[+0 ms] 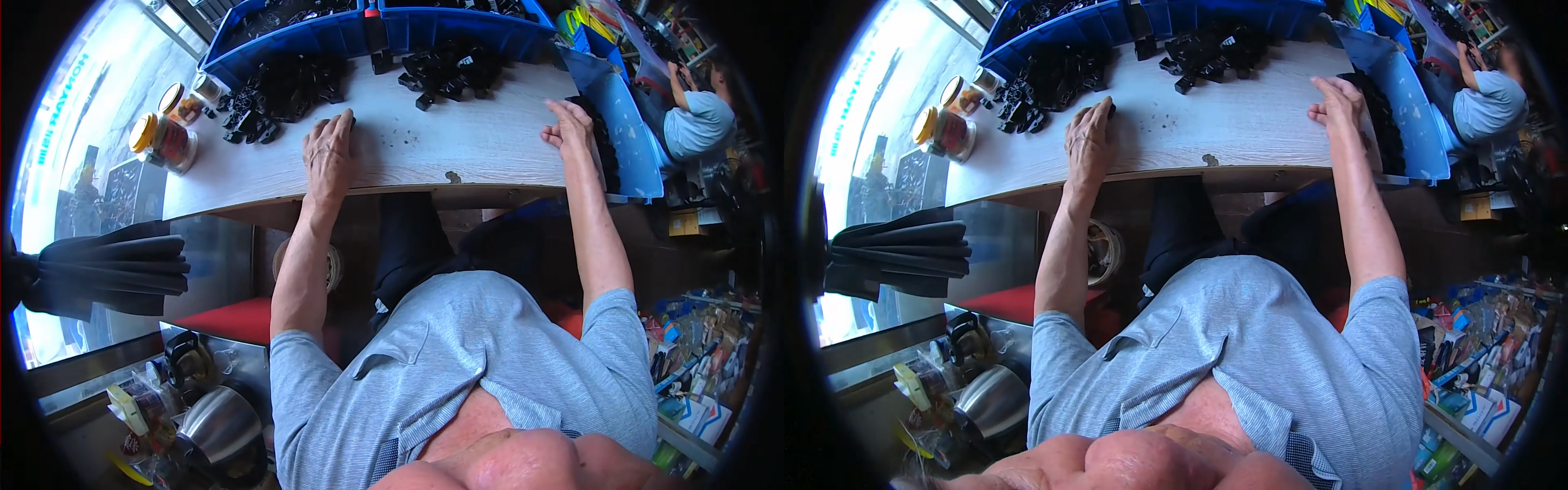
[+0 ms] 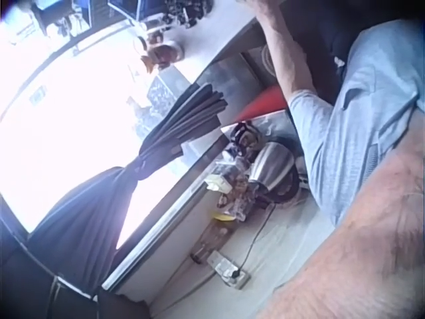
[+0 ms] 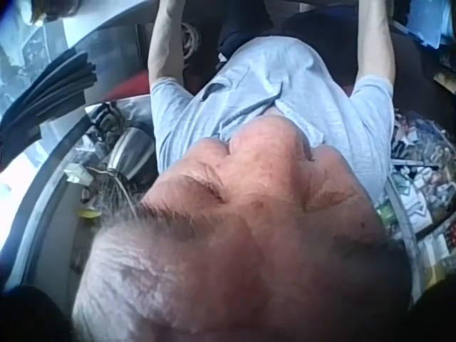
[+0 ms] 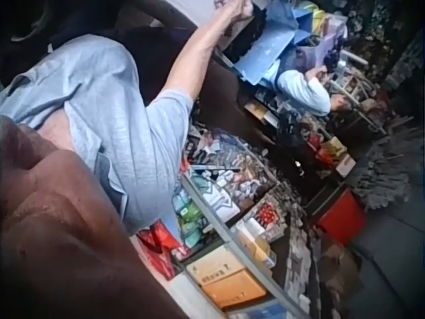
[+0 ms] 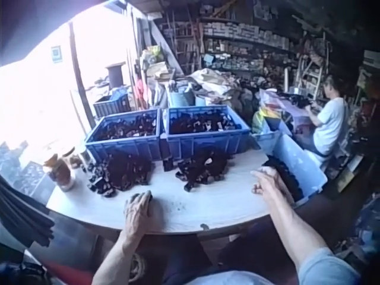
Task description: Assembling small black plastic parts at a workbench.
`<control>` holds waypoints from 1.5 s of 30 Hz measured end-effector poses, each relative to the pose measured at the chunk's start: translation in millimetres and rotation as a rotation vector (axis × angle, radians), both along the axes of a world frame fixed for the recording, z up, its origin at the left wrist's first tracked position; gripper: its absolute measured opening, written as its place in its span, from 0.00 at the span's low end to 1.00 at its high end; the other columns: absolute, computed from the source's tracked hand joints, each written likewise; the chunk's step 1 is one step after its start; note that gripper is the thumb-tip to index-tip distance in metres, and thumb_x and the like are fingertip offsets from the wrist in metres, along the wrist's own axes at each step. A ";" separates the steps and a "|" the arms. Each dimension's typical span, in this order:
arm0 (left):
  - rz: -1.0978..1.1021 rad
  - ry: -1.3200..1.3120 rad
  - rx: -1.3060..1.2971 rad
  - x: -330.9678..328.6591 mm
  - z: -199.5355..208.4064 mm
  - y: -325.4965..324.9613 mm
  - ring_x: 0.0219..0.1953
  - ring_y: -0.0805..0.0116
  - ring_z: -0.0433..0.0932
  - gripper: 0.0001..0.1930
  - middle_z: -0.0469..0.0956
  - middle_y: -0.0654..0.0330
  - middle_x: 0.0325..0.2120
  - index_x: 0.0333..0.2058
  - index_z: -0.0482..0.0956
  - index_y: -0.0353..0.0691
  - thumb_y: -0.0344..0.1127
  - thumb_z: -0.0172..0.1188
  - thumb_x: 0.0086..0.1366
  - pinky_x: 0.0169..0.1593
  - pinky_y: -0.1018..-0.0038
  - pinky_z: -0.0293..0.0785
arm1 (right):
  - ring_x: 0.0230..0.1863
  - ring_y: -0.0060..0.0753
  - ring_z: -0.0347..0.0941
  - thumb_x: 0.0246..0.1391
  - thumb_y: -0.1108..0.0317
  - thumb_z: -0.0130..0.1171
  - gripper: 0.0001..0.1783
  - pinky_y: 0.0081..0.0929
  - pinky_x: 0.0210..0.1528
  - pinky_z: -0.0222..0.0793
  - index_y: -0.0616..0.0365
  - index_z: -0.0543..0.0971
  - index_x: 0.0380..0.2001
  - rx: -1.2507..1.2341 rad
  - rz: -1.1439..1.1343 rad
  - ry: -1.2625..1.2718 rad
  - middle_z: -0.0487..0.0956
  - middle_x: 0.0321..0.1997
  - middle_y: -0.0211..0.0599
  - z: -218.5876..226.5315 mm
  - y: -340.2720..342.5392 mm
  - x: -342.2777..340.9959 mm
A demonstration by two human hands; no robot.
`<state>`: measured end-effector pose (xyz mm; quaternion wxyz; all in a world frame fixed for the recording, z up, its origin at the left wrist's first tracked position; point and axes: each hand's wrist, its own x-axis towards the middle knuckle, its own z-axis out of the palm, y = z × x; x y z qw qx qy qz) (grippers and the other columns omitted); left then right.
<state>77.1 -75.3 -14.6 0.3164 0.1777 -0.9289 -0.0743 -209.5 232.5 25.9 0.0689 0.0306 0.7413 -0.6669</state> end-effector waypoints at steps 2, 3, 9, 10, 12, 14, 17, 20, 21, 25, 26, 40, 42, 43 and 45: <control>0.014 -0.055 0.016 1.9 -0.8 -1.1 0.59 0.48 0.74 0.28 0.81 0.52 0.51 0.60 0.75 0.44 0.24 0.61 0.58 0.62 0.55 0.66 | 0.17 0.24 0.74 0.50 0.63 0.75 0.19 0.24 0.20 0.78 0.57 0.81 0.43 0.049 0.054 -0.045 0.78 0.24 0.34 4.0 -15.8 8.2; 0.022 -0.049 0.009 2.9 -1.6 -1.1 0.58 0.48 0.75 0.27 0.81 0.51 0.50 0.59 0.75 0.43 0.24 0.61 0.58 0.61 0.55 0.67 | 0.17 0.24 0.74 0.51 0.61 0.75 0.20 0.23 0.20 0.78 0.57 0.81 0.44 0.097 0.161 -0.074 0.79 0.25 0.34 5.8 -24.6 12.8; 0.031 -0.014 -0.016 2.0 -0.3 4.5 0.52 0.50 0.79 0.21 0.84 0.51 0.44 0.55 0.79 0.43 0.26 0.62 0.61 0.56 0.56 0.72 | 0.16 0.22 0.71 0.53 0.55 0.73 0.21 0.23 0.18 0.75 0.56 0.82 0.45 0.269 0.330 -0.104 0.73 0.21 0.30 6.8 -75.9 27.0; 0.021 -0.016 0.003 2.2 1.8 4.8 0.49 0.50 0.80 0.19 0.84 0.51 0.42 0.53 0.79 0.43 0.27 0.63 0.63 0.54 0.57 0.73 | 0.14 0.22 0.69 0.53 0.52 0.72 0.22 0.24 0.18 0.74 0.54 0.81 0.45 0.314 0.334 -0.093 0.68 0.16 0.26 5.4 -82.9 24.5; 0.021 0.000 -0.005 0.2 3.2 8.1 0.48 0.50 0.81 0.18 0.84 0.52 0.41 0.53 0.79 0.42 0.28 0.63 0.63 0.53 0.58 0.74 | 0.15 0.23 0.69 0.53 0.53 0.71 0.21 0.25 0.17 0.72 0.54 0.82 0.44 0.336 0.341 -0.094 0.69 0.18 0.27 4.8 -90.7 18.5; 0.026 0.011 -0.008 2.5 3.4 8.1 0.47 0.51 0.81 0.18 0.84 0.52 0.41 0.53 0.79 0.42 0.29 0.63 0.64 0.51 0.58 0.75 | 0.16 0.24 0.69 0.52 0.54 0.71 0.20 0.27 0.18 0.73 0.54 0.82 0.43 0.449 0.397 -0.116 0.70 0.20 0.29 11.5 -98.5 19.7; 0.019 0.001 0.025 2.5 3.6 7.0 0.48 0.51 0.81 0.18 0.84 0.52 0.41 0.54 0.79 0.42 0.31 0.64 0.64 0.52 0.58 0.75 | 0.17 0.26 0.70 0.52 0.56 0.70 0.18 0.29 0.19 0.74 0.54 0.83 0.42 0.451 0.334 -0.107 0.72 0.22 0.30 6.5 -100.5 18.1; 0.038 0.099 -0.029 4.6 -1.3 8.5 0.43 0.56 0.83 0.17 0.85 0.53 0.39 0.54 0.80 0.42 0.32 0.64 0.65 0.47 0.63 0.78 | 0.17 0.26 0.70 0.53 0.56 0.69 0.17 0.29 0.18 0.73 0.54 0.82 0.42 0.404 0.359 -0.170 0.73 0.22 0.31 8.7 -92.5 23.5; 0.028 0.178 0.109 4.3 -4.6 9.9 0.38 0.59 0.84 0.17 0.86 0.53 0.38 0.53 0.81 0.42 0.32 0.64 0.65 0.43 0.66 0.78 | 0.17 0.26 0.70 0.53 0.56 0.69 0.17 0.29 0.18 0.73 0.54 0.82 0.42 0.406 0.357 -0.171 0.73 0.22 0.31 8.8 -89.0 26.8; -0.072 0.323 0.521 -6.2 -10.5 38.6 0.27 0.71 0.83 0.18 0.87 0.55 0.37 0.53 0.81 0.40 0.31 0.67 0.64 0.34 0.74 0.78 | 0.16 0.24 0.70 0.53 0.56 0.70 0.16 0.26 0.18 0.72 0.54 0.82 0.40 0.409 0.445 -0.213 0.74 0.23 0.30 12.0 -72.1 47.9; -0.068 0.272 0.548 -9.6 -2.1 50.0 0.27 0.73 0.83 0.18 0.87 0.56 0.37 0.53 0.81 0.40 0.31 0.67 0.64 0.34 0.75 0.78 | 0.16 0.22 0.70 0.53 0.56 0.70 0.16 0.25 0.17 0.71 0.54 0.81 0.39 0.370 0.471 -0.227 0.74 0.23 0.29 13.3 -69.1 55.7; -0.231 0.261 0.598 -80.5 5.6 99.4 0.33 0.64 0.87 0.18 0.86 0.47 0.41 0.54 0.80 0.35 0.29 0.63 0.66 0.38 0.70 0.82 | 0.14 0.18 0.68 0.52 0.70 0.66 0.24 0.21 0.13 0.67 0.53 0.77 0.54 0.345 0.665 0.068 0.71 0.18 0.25 16.5 -73.5 65.7; -0.232 0.353 0.486 -89.5 2.9 102.2 0.40 0.51 0.86 0.16 0.85 0.48 0.41 0.50 0.82 0.37 0.29 0.63 0.64 0.47 0.64 0.81 | 0.13 0.18 0.67 0.53 0.70 0.65 0.22 0.20 0.12 0.64 0.52 0.77 0.53 0.470 0.739 0.009 0.70 0.17 0.25 20.4 -75.4 62.1; -0.248 0.341 0.446 -92.6 4.5 102.4 0.42 0.50 0.84 0.15 0.85 0.49 0.41 0.50 0.82 0.38 0.29 0.63 0.63 0.49 0.62 0.80 | 0.12 0.19 0.65 0.55 0.69 0.64 0.18 0.20 0.12 0.60 0.51 0.78 0.50 0.491 0.722 0.036 0.70 0.16 0.26 16.1 -75.9 62.3; -0.251 0.325 0.405 -95.8 6.8 100.9 0.44 0.48 0.83 0.15 0.85 0.50 0.40 0.49 0.83 0.39 0.29 0.64 0.63 0.51 0.61 0.79 | 0.13 0.20 0.67 0.54 0.69 0.63 0.18 0.21 0.14 0.64 0.51 0.79 0.50 0.511 0.748 0.036 0.71 0.17 0.28 13.4 -73.5 56.9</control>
